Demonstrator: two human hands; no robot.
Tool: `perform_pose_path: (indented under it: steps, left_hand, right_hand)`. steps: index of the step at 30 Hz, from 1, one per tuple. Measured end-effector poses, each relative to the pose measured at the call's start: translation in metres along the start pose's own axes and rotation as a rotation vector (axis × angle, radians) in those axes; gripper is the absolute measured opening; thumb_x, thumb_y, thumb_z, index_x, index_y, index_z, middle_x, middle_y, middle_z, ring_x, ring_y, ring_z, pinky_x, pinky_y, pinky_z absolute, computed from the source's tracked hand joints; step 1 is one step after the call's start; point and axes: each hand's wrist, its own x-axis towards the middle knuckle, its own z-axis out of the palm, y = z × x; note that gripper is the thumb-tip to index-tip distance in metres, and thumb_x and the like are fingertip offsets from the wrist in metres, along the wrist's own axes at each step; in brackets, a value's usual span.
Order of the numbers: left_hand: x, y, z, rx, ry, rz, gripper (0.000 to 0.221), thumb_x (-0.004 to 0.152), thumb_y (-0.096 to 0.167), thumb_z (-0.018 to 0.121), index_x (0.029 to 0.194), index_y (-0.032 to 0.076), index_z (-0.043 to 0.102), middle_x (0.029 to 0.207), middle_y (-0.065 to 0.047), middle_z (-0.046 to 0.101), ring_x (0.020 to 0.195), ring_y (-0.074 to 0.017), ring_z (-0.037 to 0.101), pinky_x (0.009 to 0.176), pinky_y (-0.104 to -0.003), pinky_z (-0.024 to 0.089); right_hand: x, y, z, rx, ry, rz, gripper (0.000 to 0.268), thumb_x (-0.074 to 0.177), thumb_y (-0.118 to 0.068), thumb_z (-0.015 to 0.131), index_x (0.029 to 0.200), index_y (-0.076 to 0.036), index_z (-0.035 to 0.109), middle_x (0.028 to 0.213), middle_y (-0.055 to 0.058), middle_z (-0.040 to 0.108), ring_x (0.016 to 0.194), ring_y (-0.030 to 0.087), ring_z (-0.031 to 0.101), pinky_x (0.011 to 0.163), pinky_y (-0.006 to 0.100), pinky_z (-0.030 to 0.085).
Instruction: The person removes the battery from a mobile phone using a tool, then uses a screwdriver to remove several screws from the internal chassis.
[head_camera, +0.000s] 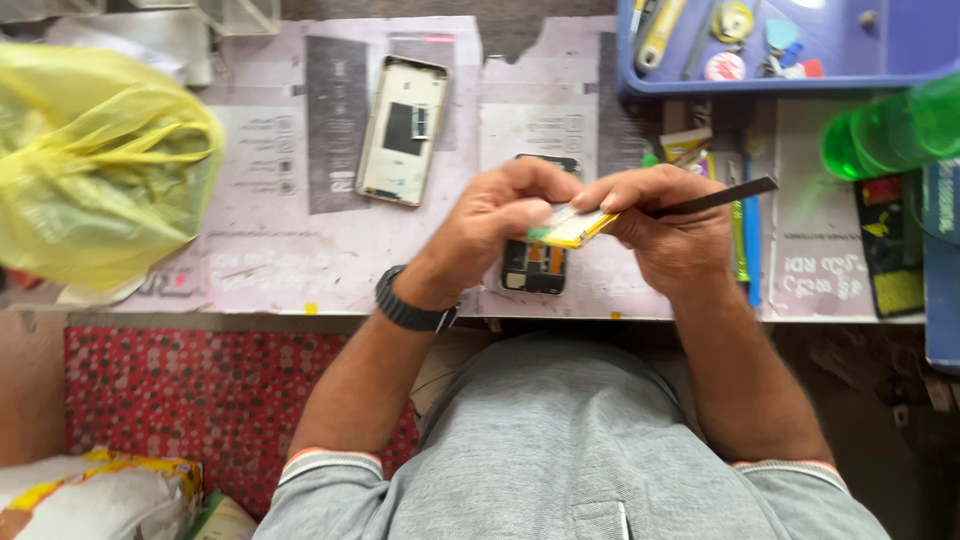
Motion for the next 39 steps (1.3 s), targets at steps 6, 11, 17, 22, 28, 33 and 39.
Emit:
perform_pose_path:
  steps: [6, 11, 17, 22, 28, 33, 39]
  left_hand:
    - [-0.006, -0.008, -0.018, -0.123, 0.177, 0.153, 0.017, 0.095, 0.0, 0.074, 0.107, 0.005, 0.063, 0.101, -0.007, 0.069, 0.094, -0.0122, 0.068, 0.086, -0.027, 0.059]
    - [-0.026, 0.015, -0.05, 0.649, 0.757, 0.414, 0.016, 0.092, 0.001, 0.072, 0.102, 0.005, 0.061, 0.088, 0.0, 0.066, 0.073, -0.0061, 0.063, 0.061, -0.024, 0.055]
    - [-0.046, 0.04, -0.075, 0.912, 0.978, 0.346, 0.011, 0.091, 0.002, 0.07, 0.099, 0.002, 0.063, 0.081, -0.002, 0.068, 0.07, -0.007, 0.063, 0.062, -0.024, 0.052]
    - [-0.046, 0.035, -0.08, 1.069, 1.101, 0.261, 0.009, 0.086, 0.006, 0.073, 0.088, 0.004, 0.064, 0.071, -0.004, 0.071, 0.062, -0.0109, 0.067, 0.062, -0.028, 0.053]
    - [-0.05, 0.028, -0.091, 1.422, 1.1, 0.209, 0.01, 0.088, 0.01, 0.073, 0.084, 0.008, 0.064, 0.074, -0.006, 0.071, 0.067, -0.0222, 0.07, 0.064, -0.038, 0.054]
    - [-0.054, 0.027, -0.091, 1.607, 1.003, 0.163, 0.02, 0.094, 0.018, 0.08, 0.09, 0.009, 0.063, 0.078, -0.005, 0.071, 0.07, -0.0236, 0.071, 0.063, -0.042, 0.053]
    - [-0.052, 0.032, -0.078, 1.814, 0.985, 0.128, 0.032, 0.09, 0.029, 0.088, 0.094, 0.009, 0.063, 0.098, -0.006, 0.063, 0.083, -0.0245, 0.067, 0.066, -0.042, 0.052]
  right_hand:
    - [0.002, -0.003, 0.022, -0.442, 0.244, -0.007, 0.028, 0.096, 0.008, 0.076, 0.121, 0.005, 0.065, 0.121, 0.015, 0.071, 0.075, 0.005, 0.06, 0.065, 0.018, 0.053]
    - [-0.009, -0.001, 0.011, -0.323, 0.259, 0.119, 0.033, 0.097, 0.003, 0.076, 0.127, 0.002, 0.062, 0.112, 0.012, 0.073, 0.08, 0.005, 0.062, 0.06, 0.014, 0.047]
    - [-0.015, 0.011, 0.006, -0.409, 0.201, 0.127, 0.034, 0.097, 0.002, 0.077, 0.126, 0.003, 0.06, 0.111, 0.01, 0.071, 0.092, 0.008, 0.068, 0.08, 0.018, 0.056]
    - [-0.013, 0.018, 0.005, -0.446, 0.201, 0.157, 0.031, 0.096, 0.002, 0.077, 0.124, 0.003, 0.061, 0.109, 0.009, 0.072, 0.092, 0.008, 0.068, 0.08, 0.019, 0.056]
    - [-0.015, 0.02, 0.002, -0.481, 0.202, 0.172, 0.027, 0.099, 0.0, 0.077, 0.122, 0.003, 0.063, 0.107, 0.007, 0.071, 0.09, 0.008, 0.066, 0.078, 0.019, 0.055]
    - [-0.02, 0.019, -0.007, -0.381, 0.147, 0.118, 0.031, 0.104, -0.005, 0.077, 0.13, 0.003, 0.06, 0.107, 0.008, 0.072, 0.086, 0.005, 0.065, 0.075, 0.016, 0.052]
    - [-0.02, 0.005, -0.006, -0.3, 0.131, 0.142, 0.031, 0.107, -0.012, 0.072, 0.131, 0.002, 0.061, 0.103, 0.01, 0.073, 0.065, 0.001, 0.053, 0.053, 0.013, 0.04]
